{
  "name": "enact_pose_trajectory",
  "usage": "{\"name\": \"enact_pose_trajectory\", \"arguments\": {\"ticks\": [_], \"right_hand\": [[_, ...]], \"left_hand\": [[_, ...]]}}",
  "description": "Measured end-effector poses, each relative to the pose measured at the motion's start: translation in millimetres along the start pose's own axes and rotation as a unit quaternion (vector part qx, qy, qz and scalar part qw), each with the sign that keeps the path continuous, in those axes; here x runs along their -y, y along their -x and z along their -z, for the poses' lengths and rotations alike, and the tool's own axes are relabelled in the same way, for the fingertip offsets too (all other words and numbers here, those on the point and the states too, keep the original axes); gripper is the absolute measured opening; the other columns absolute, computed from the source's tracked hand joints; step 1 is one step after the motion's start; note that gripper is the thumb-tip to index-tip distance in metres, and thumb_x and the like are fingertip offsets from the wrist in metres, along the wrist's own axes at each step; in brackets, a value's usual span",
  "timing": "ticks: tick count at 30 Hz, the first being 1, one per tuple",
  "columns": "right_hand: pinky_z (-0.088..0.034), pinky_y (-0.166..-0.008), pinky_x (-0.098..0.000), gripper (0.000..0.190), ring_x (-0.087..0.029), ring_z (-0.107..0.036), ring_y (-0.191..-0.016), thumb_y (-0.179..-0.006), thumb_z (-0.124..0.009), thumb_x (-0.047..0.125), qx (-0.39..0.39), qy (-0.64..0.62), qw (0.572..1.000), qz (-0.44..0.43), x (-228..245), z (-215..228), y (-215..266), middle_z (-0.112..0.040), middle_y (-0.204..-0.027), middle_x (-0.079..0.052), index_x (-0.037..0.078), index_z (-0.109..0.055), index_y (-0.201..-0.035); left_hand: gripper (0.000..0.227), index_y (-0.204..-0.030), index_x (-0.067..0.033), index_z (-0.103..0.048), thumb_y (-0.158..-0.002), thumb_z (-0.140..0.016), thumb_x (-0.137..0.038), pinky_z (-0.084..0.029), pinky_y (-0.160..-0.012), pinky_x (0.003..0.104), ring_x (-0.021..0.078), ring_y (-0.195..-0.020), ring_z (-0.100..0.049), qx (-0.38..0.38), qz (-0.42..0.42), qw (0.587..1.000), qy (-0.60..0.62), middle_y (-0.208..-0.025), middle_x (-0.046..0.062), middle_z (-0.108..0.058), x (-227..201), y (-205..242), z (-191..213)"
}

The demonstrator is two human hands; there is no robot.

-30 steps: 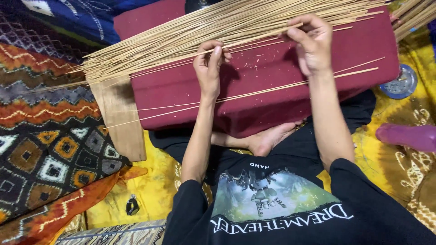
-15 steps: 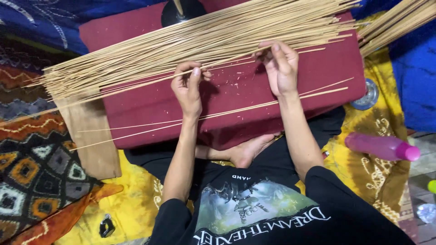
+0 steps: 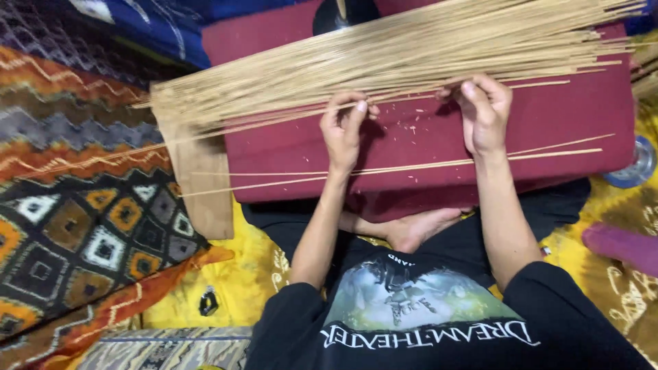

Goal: Picking up thin wooden sticks from a pile and placing them onto a red mat for sorting or preparation.

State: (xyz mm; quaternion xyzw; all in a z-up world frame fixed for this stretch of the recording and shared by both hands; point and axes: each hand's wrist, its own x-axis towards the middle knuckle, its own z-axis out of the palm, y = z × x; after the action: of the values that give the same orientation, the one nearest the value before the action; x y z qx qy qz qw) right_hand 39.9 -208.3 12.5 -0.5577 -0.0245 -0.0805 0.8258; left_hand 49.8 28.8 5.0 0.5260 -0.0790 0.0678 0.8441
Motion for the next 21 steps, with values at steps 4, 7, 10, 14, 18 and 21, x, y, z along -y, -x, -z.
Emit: {"name": "enact_pose_trajectory", "arguments": {"ticks": [4,7,10,14,18,21], "right_hand": [[-0.059,-0.096,-0.0293,0.019,-0.017,-0.069,-0.092,-0.102,-0.056,0.01,-0.004,-0.02,1.0,0.01,-10.3,10.7,-2.4,-0.073,-0.105,-0.01,0.002,-0.07,-0.112],[-0.06,-0.096,-0.0312,0.019,-0.019,-0.07,-0.089,-0.099,-0.056,0.008,-0.013,-0.011,1.0,0.015,-10.8,12.0,-0.7,-0.073,-0.103,-0.01,0.003,-0.071,-0.108],[-0.059,-0.095,-0.0316,0.021,-0.02,-0.068,-0.088,-0.099,-0.054,0.009,0.009,-0.015,1.0,0.021,-8.6,9.9,-2.5,-0.071,-0.098,-0.01,0.002,-0.071,-0.108],[-0.06,-0.091,-0.0307,0.022,-0.019,-0.068,-0.087,-0.1,-0.053,0.011,0.02,-0.02,0.999,0.037,-13.1,12.2,-3.3,-0.071,-0.1,-0.011,0.002,-0.071,-0.11],[-0.059,-0.092,-0.0305,0.02,-0.019,-0.067,-0.087,-0.103,-0.053,0.009,0.019,-0.012,0.999,0.047,-12.0,10.8,-1.7,-0.07,-0.098,-0.011,0.001,-0.069,-0.111],[-0.058,-0.092,-0.0316,0.021,-0.019,-0.066,-0.086,-0.101,-0.053,0.011,0.016,-0.011,0.999,0.043,-10.6,10.3,-1.8,-0.069,-0.096,-0.012,0.0,-0.069,-0.109]], "left_hand": [[0.012,-0.113,-0.0017,-0.062,-0.102,-0.062,-0.004,-0.059,-0.081,0.027,0.0158,-0.086,-0.069,0.019,-0.002,1.0,0.004,-0.102,0.009,-0.068,-2.1,0.1,0.2],[0.014,-0.115,-0.0018,-0.063,-0.101,-0.061,-0.003,-0.06,-0.08,0.028,0.0166,-0.086,-0.07,0.013,0.009,1.0,-0.019,-0.104,0.01,-0.068,-1.7,2.3,0.7],[0.012,-0.113,-0.0023,-0.062,-0.1,-0.06,-0.002,-0.06,-0.081,0.029,0.0171,-0.086,-0.07,0.024,-0.003,1.0,-0.009,-0.106,0.009,-0.067,-6.1,-0.6,-2.2],[0.013,-0.114,-0.0039,-0.062,-0.101,-0.061,-0.002,-0.06,-0.082,0.029,0.0171,-0.087,-0.07,0.028,-0.012,1.0,-0.002,-0.104,0.007,-0.066,-6.8,-0.9,-1.8],[0.014,-0.113,-0.0042,-0.062,-0.1,-0.062,-0.002,-0.06,-0.081,0.028,0.0165,-0.087,-0.071,0.028,-0.01,0.999,-0.012,-0.102,0.007,-0.067,-8.4,-0.5,-2.7],[0.012,-0.112,-0.0034,-0.062,-0.1,-0.061,-0.001,-0.06,-0.08,0.029,0.0174,-0.086,-0.07,0.034,-0.008,0.999,0.005,-0.101,0.01,-0.069,-10.8,-1.5,-4.5]]}}
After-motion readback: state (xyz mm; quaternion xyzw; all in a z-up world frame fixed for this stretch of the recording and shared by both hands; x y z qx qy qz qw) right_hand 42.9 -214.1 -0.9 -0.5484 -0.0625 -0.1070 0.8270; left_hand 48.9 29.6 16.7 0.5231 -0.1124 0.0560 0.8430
